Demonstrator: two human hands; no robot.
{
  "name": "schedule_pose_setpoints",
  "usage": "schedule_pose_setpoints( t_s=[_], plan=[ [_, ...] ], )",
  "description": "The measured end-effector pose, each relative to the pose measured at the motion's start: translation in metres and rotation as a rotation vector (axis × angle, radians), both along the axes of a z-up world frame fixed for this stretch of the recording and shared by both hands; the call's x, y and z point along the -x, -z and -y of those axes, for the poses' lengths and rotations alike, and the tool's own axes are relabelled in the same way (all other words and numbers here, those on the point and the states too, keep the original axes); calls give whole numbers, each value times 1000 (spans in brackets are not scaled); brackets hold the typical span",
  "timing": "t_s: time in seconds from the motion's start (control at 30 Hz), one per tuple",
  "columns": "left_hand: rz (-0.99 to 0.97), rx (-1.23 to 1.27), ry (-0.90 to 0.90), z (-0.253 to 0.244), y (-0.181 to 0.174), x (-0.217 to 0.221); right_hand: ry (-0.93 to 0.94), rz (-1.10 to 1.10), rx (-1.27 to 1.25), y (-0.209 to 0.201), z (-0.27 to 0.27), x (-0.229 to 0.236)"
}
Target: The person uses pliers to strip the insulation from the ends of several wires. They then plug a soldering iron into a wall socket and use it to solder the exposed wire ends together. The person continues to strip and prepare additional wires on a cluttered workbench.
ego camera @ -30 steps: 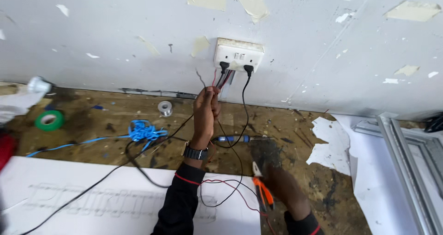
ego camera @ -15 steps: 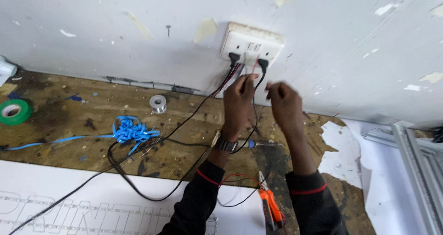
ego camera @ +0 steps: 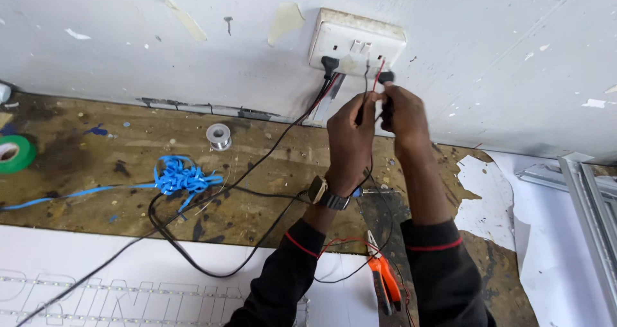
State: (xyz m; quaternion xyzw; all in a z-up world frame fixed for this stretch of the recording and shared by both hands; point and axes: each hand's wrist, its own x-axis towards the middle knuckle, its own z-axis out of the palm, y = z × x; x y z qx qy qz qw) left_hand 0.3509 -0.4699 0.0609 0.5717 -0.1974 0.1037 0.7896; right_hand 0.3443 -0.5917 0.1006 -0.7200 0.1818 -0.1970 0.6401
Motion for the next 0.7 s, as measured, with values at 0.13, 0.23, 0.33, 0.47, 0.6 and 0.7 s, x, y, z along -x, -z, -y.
schedule_pose_setpoints(
  t_s=[0.13, 0.23, 0.33, 0.47, 0.6, 0.7],
  plan=[
    [-59, -8, 58, 8, 18, -12, 28, 24, -83, 5, 21, 12],
    [-131, 46, 133, 20, 31, -22, 12, 46, -74, 4, 22, 16],
    [-186, 90, 173, 25, 36, -26, -21, 66, -86, 9, 21, 15],
    [-311, 179, 246, 26, 32, -18, -60, 98, -26, 15, 15, 12],
    [-344, 243, 226, 38, 33, -19, -47, 99, -70, 21, 18, 6],
    [-320, 278, 219, 33, 33, -17, -38, 142, -117, 23, 22, 10]
  ],
)
